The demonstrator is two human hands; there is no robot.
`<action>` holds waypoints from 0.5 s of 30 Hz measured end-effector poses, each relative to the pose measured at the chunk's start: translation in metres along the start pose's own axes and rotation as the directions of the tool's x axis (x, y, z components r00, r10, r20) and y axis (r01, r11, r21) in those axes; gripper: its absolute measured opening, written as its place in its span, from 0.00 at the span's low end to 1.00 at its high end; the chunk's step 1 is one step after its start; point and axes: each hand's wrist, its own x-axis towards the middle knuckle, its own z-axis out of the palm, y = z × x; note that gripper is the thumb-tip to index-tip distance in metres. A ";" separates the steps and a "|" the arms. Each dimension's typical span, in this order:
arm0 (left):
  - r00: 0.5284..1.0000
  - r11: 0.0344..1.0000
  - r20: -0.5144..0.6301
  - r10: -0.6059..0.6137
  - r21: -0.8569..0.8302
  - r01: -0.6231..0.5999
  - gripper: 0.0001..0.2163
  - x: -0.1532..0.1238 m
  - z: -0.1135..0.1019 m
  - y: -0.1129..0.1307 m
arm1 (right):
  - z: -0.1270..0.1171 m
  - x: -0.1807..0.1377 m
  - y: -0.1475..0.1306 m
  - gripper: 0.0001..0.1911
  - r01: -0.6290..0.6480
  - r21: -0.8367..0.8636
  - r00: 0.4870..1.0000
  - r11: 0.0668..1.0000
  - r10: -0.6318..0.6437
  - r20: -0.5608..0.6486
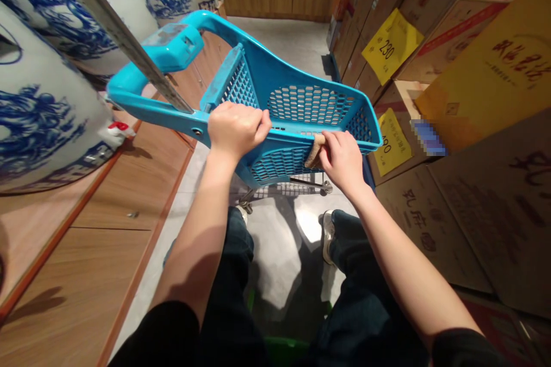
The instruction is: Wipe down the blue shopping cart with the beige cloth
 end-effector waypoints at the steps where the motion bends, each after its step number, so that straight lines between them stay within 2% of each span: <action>1: 1.000 1.000 -0.024 -0.016 -0.006 0.016 0.21 0.001 0.000 -0.004 | 0.000 -0.001 -0.002 0.23 -0.002 0.010 1.000 1.000 0.001 0.011; 4: 0.994 0.996 -0.080 -0.079 -0.037 0.076 0.20 0.000 0.002 -0.003 | 0.000 -0.003 -0.012 0.25 -0.005 0.007 0.999 1.000 0.004 0.040; 6: 0.993 0.996 -0.083 -0.079 -0.055 0.075 0.20 -0.003 0.005 0.009 | 0.000 -0.005 -0.019 0.27 0.005 -0.016 0.998 1.000 -0.004 0.057; 8: 0.997 0.997 -0.070 0.031 -0.061 -0.036 0.20 -0.007 0.012 0.028 | 0.001 -0.007 -0.027 0.28 0.016 -0.042 0.997 0.999 -0.013 0.074; 11: 0.978 0.975 -0.054 0.203 -0.079 -0.207 0.17 -0.013 0.025 0.052 | 0.004 -0.008 -0.035 0.31 0.018 -0.072 0.996 0.997 -0.011 0.090; 15: 0.957 0.958 -0.062 0.284 -0.014 -0.286 0.16 -0.017 0.034 0.057 | 0.010 -0.007 -0.038 0.29 -0.011 -0.077 0.998 0.997 0.016 0.068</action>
